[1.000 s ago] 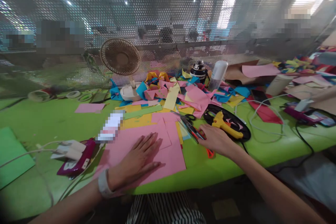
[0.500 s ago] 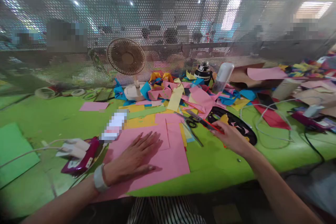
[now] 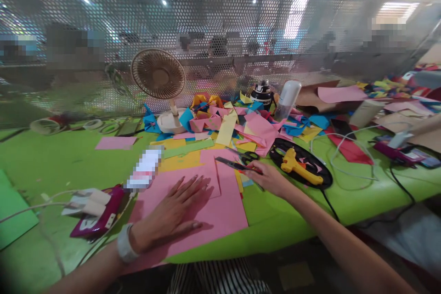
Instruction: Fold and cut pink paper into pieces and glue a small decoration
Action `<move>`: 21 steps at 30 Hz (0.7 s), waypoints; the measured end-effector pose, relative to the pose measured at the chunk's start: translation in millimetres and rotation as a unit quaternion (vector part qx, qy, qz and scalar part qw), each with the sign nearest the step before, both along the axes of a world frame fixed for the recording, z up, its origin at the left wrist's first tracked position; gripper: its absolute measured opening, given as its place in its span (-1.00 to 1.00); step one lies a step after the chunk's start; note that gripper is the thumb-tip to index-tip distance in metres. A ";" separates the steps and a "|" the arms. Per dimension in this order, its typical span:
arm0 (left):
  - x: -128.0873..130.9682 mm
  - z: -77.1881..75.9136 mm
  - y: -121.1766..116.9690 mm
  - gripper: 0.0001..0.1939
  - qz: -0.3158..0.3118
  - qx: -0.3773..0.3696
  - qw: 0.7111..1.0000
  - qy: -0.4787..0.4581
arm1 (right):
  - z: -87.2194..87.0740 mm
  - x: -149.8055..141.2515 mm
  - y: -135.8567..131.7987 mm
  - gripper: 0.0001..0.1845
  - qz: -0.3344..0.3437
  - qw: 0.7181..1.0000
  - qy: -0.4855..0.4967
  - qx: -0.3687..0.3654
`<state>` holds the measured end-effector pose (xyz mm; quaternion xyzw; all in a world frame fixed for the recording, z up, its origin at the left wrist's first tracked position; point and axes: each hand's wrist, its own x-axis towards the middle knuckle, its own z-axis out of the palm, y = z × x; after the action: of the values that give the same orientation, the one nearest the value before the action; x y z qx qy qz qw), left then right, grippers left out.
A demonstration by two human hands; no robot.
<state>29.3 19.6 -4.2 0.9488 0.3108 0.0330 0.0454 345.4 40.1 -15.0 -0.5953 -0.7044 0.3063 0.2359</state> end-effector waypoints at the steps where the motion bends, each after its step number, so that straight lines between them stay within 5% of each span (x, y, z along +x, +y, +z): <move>1: -0.1 -0.1 0.0 -0.22 -0.001 0.003 1.000 -0.001 | -0.9 -0.3 -0.7 -0.60 0.000 1.000 -0.016 0.005; 7: -2.5 -3.2 0.3 -0.22 -0.006 0.005 1.000 -0.003 | -11.1 3.2 -3.5 -0.66 0.060 0.992 -0.096 0.059; 13: -4.0 -5.9 0.5 -0.23 -0.009 0.017 1.000 -0.014 | -15.9 7.0 -5.8 -0.59 0.045 0.964 -0.229 0.124; 21: -4.8 -8.8 1.7 -0.22 -0.016 0.012 1.000 -0.009 | -10.9 6.1 -14.3 -0.52 0.100 0.957 -0.221 0.158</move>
<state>24.5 21.3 -13.0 0.9537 0.2950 0.0445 0.0379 351.5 25.8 -25.9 -0.5295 -0.8345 0.0742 0.1331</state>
